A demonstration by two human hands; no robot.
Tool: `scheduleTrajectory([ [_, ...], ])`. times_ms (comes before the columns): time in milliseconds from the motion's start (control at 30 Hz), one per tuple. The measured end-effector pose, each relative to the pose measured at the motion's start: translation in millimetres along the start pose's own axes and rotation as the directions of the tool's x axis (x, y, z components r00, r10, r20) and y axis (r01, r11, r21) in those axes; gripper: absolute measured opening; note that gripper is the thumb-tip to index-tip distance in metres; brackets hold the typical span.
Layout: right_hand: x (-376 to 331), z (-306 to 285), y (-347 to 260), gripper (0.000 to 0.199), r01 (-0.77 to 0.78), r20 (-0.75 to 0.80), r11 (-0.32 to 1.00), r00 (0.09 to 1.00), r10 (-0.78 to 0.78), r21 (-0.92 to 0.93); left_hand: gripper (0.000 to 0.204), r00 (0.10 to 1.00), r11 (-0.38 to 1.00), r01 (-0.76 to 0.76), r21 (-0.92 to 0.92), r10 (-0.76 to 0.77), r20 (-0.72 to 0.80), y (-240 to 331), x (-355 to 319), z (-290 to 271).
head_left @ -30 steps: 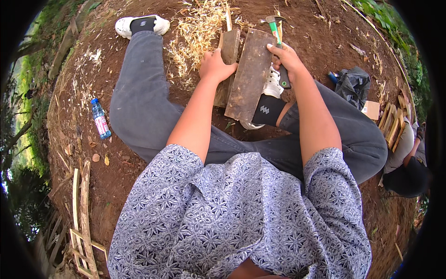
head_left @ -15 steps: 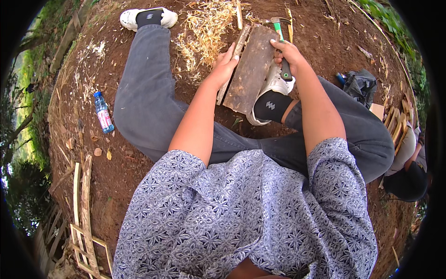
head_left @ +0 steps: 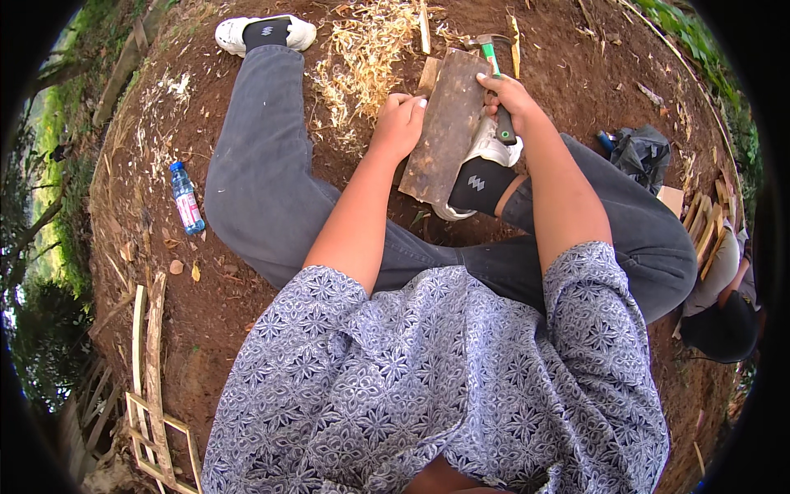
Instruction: The person sits on the ground and uses a hammer to repeatedly strike a small piece of wood held in their left hand. They adjust the wood's position several times while continuing to hammer it.
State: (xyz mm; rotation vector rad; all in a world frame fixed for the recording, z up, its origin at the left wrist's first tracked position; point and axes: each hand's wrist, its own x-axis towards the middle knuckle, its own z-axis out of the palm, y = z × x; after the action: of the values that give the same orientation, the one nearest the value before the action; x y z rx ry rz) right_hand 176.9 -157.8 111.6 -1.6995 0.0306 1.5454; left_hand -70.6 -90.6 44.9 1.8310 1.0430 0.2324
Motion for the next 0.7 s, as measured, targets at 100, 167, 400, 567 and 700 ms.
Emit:
scheduleTrajectory([
  [100,1,-21,-5,0.021,-0.013,0.042,0.995,0.999,0.009,0.102,0.035,1.0,0.999,-0.007,0.046,0.005,0.028,23,4,-8],
  [167,-13,-26,-17,0.021,-0.016,0.086,0.996,0.996,0.009,0.084,0.041,0.998,0.968,0.029,0.25,-0.043,0.05,31,0,-13],
  [400,-25,-37,-15,0.021,0.029,0.084,0.993,0.996,-0.039,0.118,0.046,0.995,0.739,0.098,0.667,-0.052,-0.088,38,2,33],
  [567,-16,-46,-4,0.021,0.005,0.032,0.991,0.999,-0.009,0.132,0.074,0.973,0.896,0.119,0.427,-0.191,0.13,65,0,-15],
  [700,-12,-24,-8,0.022,-0.008,0.039,0.999,0.999,0.007,0.038,0.085,0.902,0.95,0.297,-0.101,-0.245,0.355,11,22,-40],
])
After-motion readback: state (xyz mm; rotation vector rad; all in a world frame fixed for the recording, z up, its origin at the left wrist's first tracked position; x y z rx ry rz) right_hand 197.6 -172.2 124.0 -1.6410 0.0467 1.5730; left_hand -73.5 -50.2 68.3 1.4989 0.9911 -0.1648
